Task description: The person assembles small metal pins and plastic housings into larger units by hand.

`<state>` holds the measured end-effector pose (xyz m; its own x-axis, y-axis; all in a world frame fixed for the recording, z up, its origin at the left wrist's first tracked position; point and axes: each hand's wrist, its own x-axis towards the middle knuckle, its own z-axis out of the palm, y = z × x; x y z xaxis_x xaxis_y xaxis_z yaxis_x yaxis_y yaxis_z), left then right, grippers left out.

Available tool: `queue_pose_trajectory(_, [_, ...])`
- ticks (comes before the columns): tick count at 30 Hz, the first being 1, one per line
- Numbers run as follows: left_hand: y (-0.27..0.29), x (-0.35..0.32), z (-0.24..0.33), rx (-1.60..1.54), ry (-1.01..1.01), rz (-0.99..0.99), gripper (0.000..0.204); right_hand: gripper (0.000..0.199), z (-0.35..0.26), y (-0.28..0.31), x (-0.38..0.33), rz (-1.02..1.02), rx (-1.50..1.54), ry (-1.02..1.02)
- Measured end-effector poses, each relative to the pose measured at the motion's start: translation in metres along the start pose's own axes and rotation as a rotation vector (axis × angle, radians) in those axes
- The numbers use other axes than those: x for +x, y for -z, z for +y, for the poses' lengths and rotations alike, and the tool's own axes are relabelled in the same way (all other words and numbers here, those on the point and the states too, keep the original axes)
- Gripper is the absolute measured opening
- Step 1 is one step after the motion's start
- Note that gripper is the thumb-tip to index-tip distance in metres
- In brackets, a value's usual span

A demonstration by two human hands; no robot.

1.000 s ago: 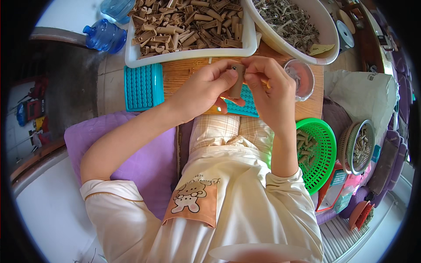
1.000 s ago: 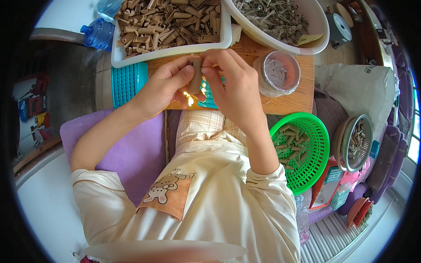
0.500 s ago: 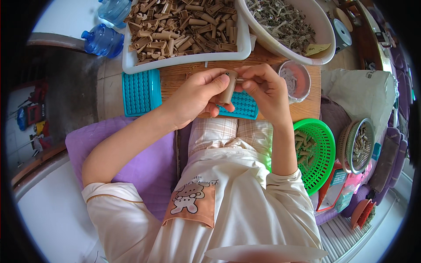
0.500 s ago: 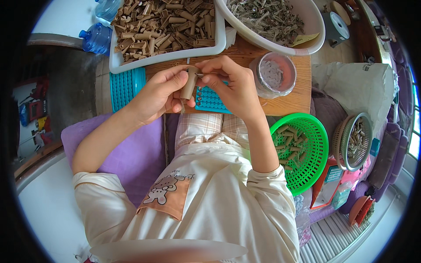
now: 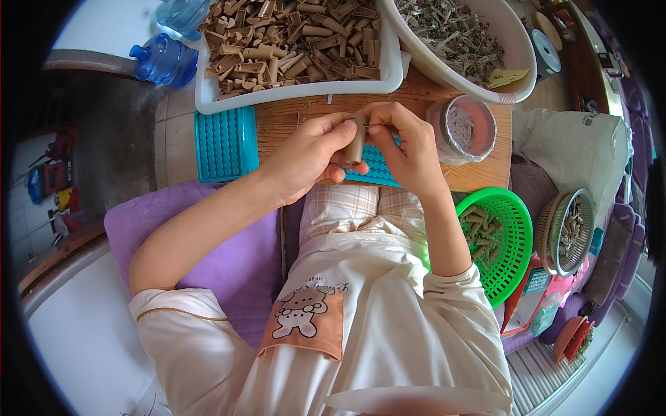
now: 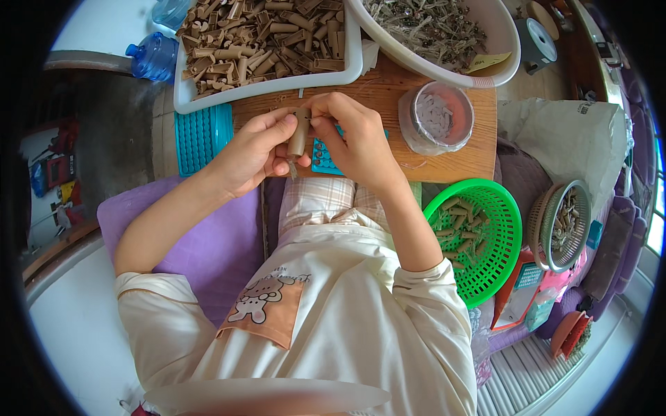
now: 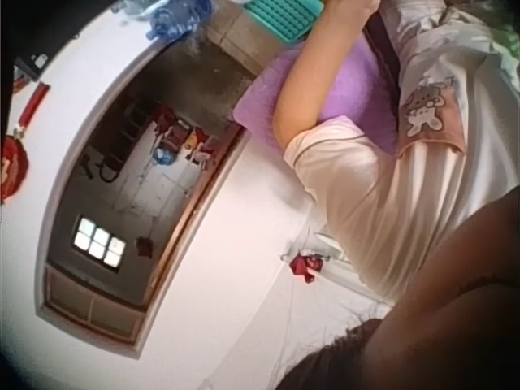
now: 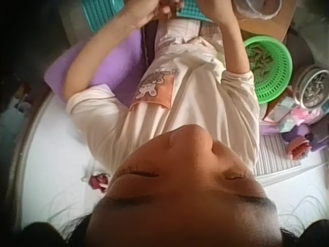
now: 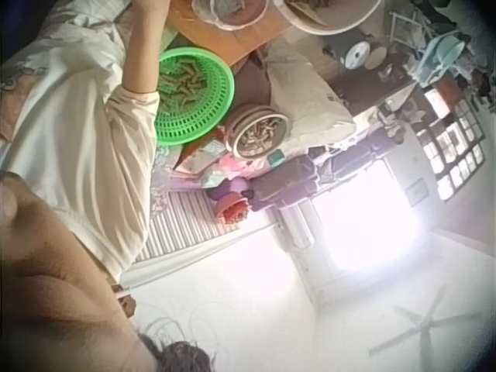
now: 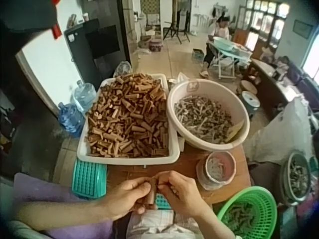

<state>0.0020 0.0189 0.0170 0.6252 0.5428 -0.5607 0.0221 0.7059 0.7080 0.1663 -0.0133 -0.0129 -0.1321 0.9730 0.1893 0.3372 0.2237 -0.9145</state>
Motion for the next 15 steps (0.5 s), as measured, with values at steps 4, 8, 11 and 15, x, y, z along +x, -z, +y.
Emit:
queue_pose_trajectory(4, [-0.006,0.002,-0.003,0.176,-0.160,0.059,0.020,0.006,0.004,-0.006,-0.006,0.033,0.135,0.026])
queue_pose_trajectory(8, [-0.014,-0.001,0.003,0.477,-0.655,0.067,0.027,0.011,0.014,-0.015,-0.029,0.344,0.883,-0.248])
queue_pose_trajectory(11, [-0.012,-0.005,0.005,1.026,-0.991,0.109,0.030,0.024,0.005,-0.013,-0.039,0.223,1.258,-0.431])
queue_pose_trajectory(15, [-0.014,-0.006,-0.014,0.984,-1.097,-0.050,0.029,0.045,-0.032,-0.017,-0.039,0.126,1.483,-0.627])
